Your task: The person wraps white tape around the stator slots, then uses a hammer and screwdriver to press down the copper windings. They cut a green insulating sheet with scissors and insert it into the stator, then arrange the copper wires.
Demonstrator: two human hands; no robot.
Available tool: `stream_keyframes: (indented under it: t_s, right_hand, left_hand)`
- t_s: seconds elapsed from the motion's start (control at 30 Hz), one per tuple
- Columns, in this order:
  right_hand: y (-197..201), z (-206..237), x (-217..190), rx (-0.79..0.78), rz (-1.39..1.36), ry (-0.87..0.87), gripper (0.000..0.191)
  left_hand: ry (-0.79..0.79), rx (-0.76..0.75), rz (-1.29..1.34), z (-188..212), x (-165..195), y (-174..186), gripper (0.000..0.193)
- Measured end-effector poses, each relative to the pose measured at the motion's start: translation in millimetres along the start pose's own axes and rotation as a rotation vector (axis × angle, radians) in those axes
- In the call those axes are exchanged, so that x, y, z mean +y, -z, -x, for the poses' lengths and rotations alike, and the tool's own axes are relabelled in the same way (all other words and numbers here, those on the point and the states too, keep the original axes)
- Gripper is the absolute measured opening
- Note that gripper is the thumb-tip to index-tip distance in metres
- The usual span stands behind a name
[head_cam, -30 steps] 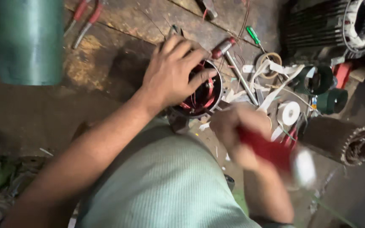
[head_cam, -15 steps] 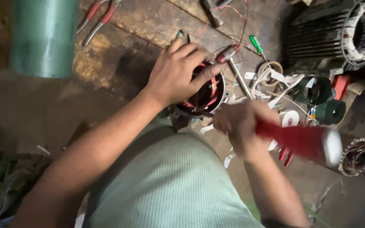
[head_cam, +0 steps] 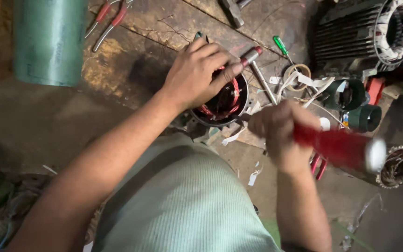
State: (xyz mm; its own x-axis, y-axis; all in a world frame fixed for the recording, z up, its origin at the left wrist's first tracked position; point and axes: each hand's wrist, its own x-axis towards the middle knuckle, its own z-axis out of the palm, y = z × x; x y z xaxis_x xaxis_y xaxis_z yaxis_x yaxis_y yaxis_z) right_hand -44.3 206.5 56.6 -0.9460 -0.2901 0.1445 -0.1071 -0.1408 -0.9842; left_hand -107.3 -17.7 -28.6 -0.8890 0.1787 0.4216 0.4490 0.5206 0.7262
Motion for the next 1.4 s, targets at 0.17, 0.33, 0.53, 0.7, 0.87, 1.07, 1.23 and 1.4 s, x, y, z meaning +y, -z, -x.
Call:
stream_keyframes:
  t_s: [0.17,0.33,0.53,0.7,0.87,1.07,1.23,1.4]
  right_hand:
    - [26,15,6,-0.125,-0.083,0.020,0.051]
    - [17,35,-4,-0.119,-0.083,0.265,0.044]
    - [-42,-46,-34,-0.155,0.580,-0.131,0.037]
    - [-32,-77,-20,-0.141,0.216,-0.332,0.036]
    - [10,-34,6,-0.150,-0.114,0.060,0.041]
    - [5,-35,13,-0.060,0.220,-0.253,0.036]
    - [3,-16,1,0.079,-0.151,-0.127,0.042]
    - [11,18,12,-0.036,-0.112,0.292,0.040]
  left_hand:
    - [0.014,0.022,-0.022,0,4,-2,0.041]
    - [0.035,0.028,0.055,-5,7,-4,0.036]
    - [-0.007,-0.037,0.015,-7,-3,-2,0.036]
    - [-0.072,-0.025,0.021,-8,-5,-1,0.032]
    - [-0.016,-0.018,0.069,-9,-4,-1,0.034]
    - [-0.039,-0.002,0.051,-8,-6,-1,0.035]
    - [0.010,-0.033,0.039,-9,-4,-2,0.036]
    - [0.010,-0.020,0.052,-11,0,-4,0.036]
